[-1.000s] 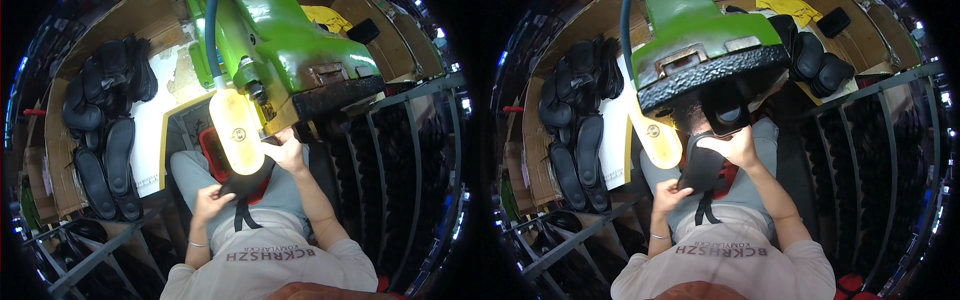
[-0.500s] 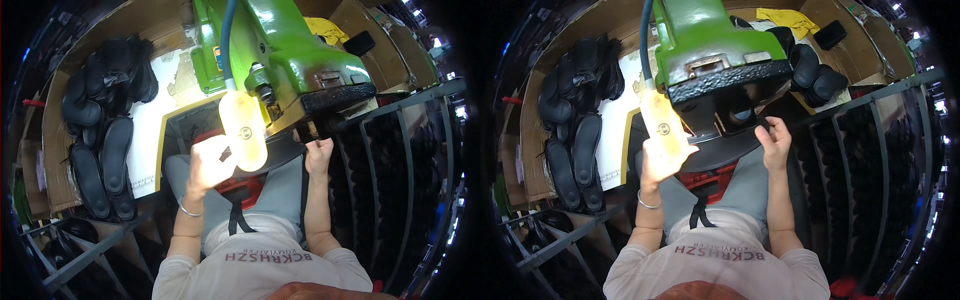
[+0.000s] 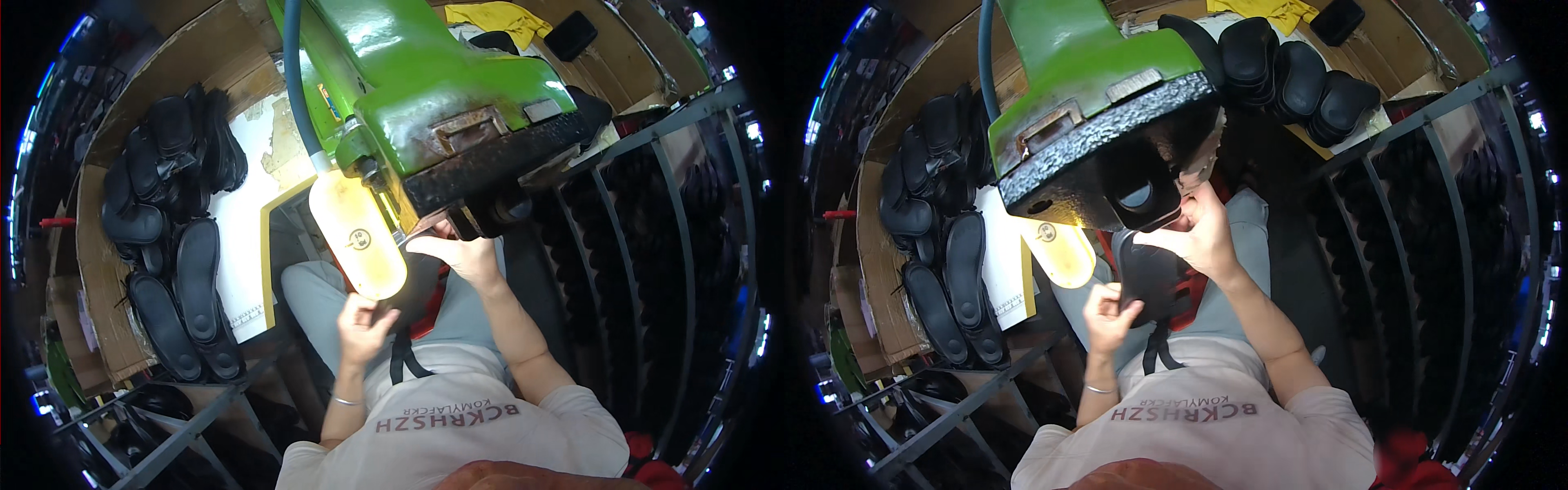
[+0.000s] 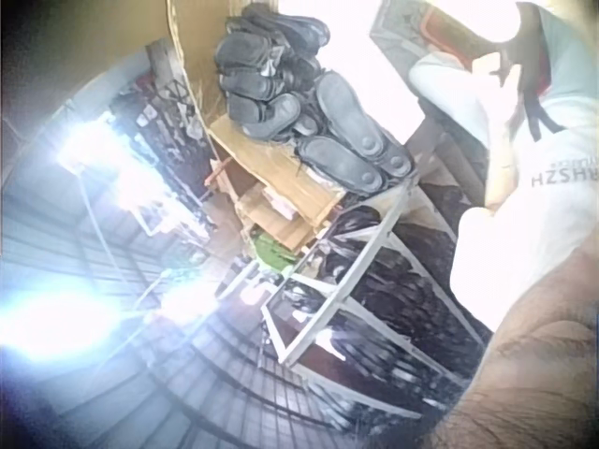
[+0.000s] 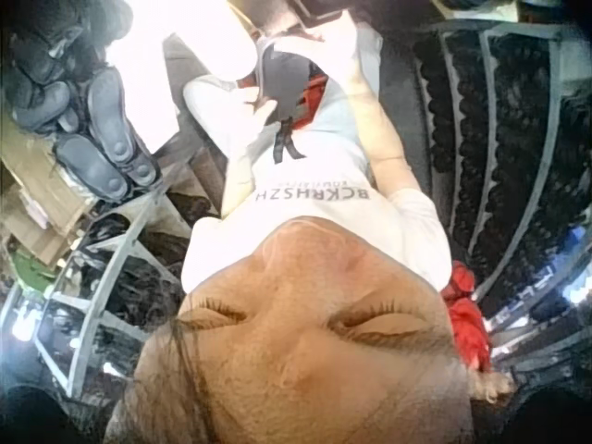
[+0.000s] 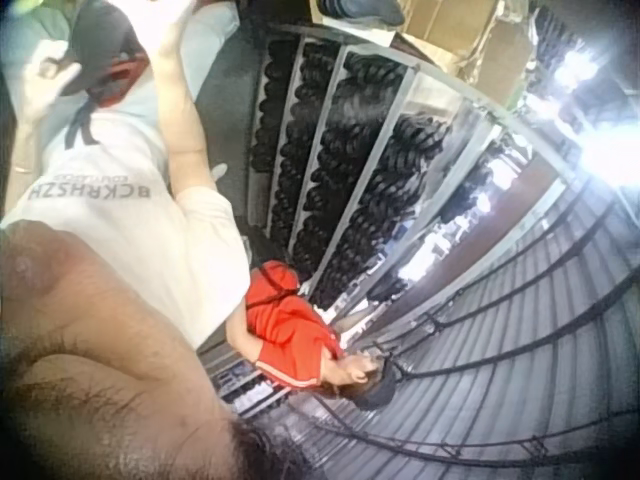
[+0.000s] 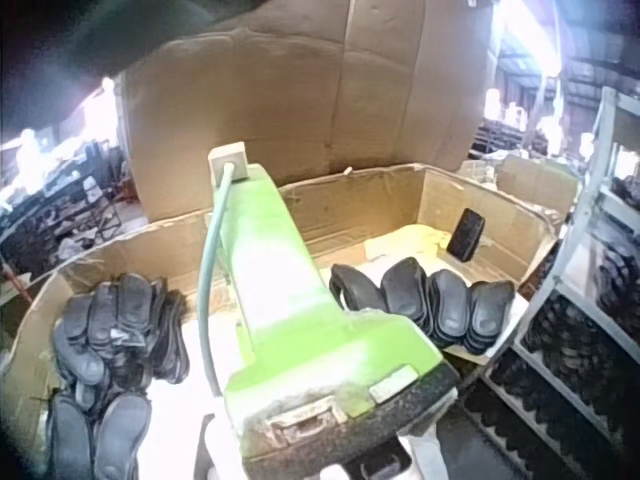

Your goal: The recorder is using an industrial machine to trim or process the edges of black shoe soles in a manufacturing environment.

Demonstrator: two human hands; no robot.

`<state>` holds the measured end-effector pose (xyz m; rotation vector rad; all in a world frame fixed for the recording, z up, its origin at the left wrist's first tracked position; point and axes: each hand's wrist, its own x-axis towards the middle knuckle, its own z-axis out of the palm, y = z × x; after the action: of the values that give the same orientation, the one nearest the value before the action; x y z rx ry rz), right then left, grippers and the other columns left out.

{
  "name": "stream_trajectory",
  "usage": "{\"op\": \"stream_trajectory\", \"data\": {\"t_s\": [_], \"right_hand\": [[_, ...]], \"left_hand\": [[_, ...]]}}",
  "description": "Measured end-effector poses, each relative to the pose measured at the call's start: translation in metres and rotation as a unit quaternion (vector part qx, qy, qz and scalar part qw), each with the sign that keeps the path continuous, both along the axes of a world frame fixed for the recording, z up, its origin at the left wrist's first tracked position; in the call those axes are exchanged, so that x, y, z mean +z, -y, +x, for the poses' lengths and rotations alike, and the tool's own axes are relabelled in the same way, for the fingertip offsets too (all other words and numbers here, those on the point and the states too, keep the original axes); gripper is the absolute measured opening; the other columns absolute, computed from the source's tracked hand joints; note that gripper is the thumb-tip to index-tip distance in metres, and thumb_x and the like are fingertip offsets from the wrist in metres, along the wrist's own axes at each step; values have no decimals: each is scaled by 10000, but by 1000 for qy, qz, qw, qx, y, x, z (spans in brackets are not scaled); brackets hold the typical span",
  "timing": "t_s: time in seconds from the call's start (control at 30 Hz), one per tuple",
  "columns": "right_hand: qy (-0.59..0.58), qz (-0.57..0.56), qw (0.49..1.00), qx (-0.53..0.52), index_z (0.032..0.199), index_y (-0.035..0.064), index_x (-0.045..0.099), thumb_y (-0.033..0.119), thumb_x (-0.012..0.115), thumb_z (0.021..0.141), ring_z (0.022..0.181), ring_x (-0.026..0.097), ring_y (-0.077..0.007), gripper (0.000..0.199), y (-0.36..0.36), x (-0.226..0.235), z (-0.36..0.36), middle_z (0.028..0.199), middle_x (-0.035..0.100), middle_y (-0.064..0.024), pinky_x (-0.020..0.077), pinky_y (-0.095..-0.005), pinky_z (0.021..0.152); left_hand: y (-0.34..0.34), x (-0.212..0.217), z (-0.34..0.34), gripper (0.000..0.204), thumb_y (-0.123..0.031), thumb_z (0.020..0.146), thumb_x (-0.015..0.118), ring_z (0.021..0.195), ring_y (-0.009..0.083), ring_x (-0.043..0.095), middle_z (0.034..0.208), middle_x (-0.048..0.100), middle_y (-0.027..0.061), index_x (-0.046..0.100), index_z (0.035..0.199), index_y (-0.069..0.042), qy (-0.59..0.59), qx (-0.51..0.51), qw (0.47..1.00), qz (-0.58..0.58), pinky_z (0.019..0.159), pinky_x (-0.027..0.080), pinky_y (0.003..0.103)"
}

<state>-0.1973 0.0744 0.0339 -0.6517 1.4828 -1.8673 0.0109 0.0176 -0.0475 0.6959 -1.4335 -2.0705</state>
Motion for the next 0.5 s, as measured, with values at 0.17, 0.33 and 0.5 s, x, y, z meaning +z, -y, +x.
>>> {"op": "stream_trajectory", "data": {"t_s": [0.17,0.33,0.5], "right_hand": [[-194,17,979,-66,1008,20,466,49,831,621,535,426,-16,533,-5,-18,3,771,591,-22,330,-174,462],[-166,117,979,15,971,36,550,94,772,718,535,404,-15,341,-46,30,-18,598,503,28,330,-187,481],[-199,-58,837,-506,1140,-10,505,20,612,851,567,510,-42,310,-115,52,-97,765,593,-29,418,-162,503]], "left_hand": [[-41,-8,-34,293,158,752,648,959,156,558,995,537,106,440,876,-6,-65,3,996,60,877,463,286],[-17,15,-36,384,-31,692,764,1013,179,577,1078,605,89,583,1031,-29,103,-54,971,-209,847,475,307],[78,55,69,419,-130,797,676,1179,340,463,1281,494,181,539,1162,23,347,285,625,-639,999,360,425]]}}
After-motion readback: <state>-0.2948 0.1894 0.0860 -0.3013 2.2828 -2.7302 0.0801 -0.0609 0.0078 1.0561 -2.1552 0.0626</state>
